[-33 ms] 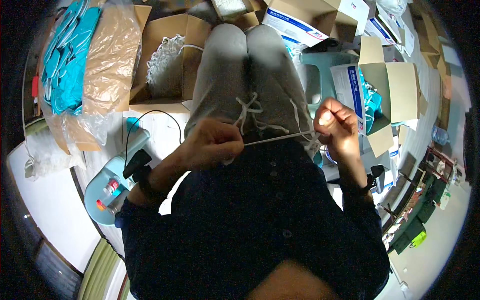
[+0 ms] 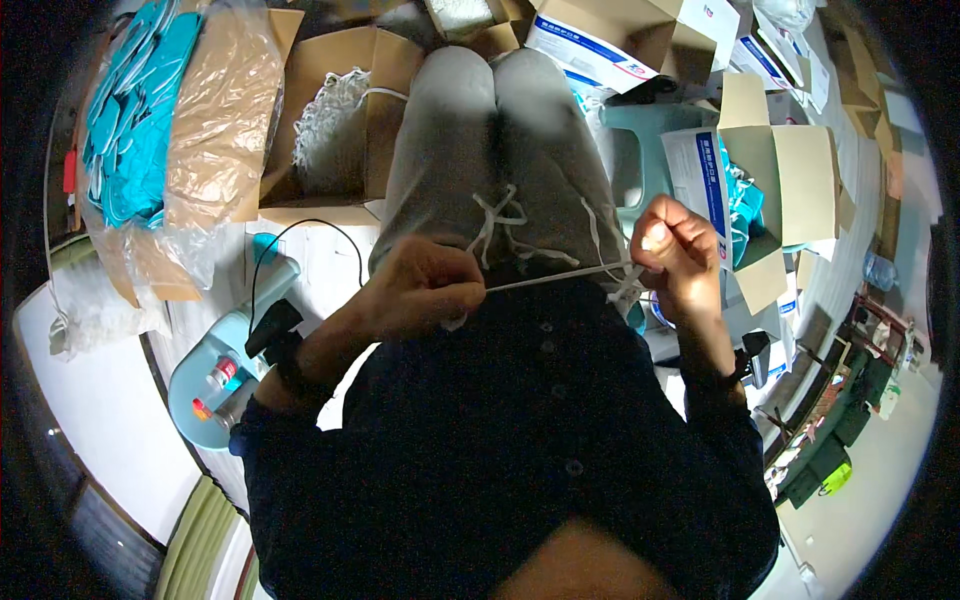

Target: The recorder is seen inspecting and handling face masks, likely checking for quality or preparing them for packaging.

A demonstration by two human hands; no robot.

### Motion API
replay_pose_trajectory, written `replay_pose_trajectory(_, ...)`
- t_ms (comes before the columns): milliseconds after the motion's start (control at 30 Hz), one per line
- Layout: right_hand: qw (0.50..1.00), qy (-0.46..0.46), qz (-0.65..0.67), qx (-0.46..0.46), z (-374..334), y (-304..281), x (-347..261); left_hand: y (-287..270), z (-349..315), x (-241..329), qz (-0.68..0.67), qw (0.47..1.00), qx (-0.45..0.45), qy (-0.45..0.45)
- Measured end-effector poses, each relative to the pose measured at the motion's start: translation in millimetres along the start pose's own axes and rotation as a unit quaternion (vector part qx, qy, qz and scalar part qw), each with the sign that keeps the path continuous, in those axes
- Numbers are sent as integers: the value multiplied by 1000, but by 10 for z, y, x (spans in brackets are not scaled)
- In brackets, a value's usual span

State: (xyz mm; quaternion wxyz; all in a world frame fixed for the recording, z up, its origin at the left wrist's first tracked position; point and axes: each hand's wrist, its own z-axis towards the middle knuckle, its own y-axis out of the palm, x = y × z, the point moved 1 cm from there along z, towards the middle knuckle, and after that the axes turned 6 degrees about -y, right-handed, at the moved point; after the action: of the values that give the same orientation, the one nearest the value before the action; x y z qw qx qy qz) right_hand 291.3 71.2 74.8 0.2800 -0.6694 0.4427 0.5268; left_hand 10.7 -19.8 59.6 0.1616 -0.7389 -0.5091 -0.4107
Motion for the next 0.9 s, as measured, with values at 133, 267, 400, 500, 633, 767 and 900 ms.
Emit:
replay_pose_trajectory(133,999,-23,27,2,-8,1,5,-21,-49,-45,-27,1000,-9,-9)
replay_pose_trajectory(267,998,-17,36,44,-10,85,14,-69,-89,-14,-31,999,-28,-18)
replay_pose_trajectory(400,975,-161,-155,-7,131,244,274,57,83,-14,-21,998,-15,54)
replay_pose_trajectory(500,958,-125,-232,-109,16,469,368,148,162,-7,-27,995,-2,96)
replay_pose_trajectory(633,943,-78,-278,-164,-38,478,298,163,149,-17,45,992,-19,112)
replay_pose_trajectory(767,947,-113,-226,-199,-152,395,227,151,60,-7,31,995,-73,60)
replay_pose_trajectory(900,963,-105,-192,-154,-221,158,176,-7,8,-169,75,990,-70,93)
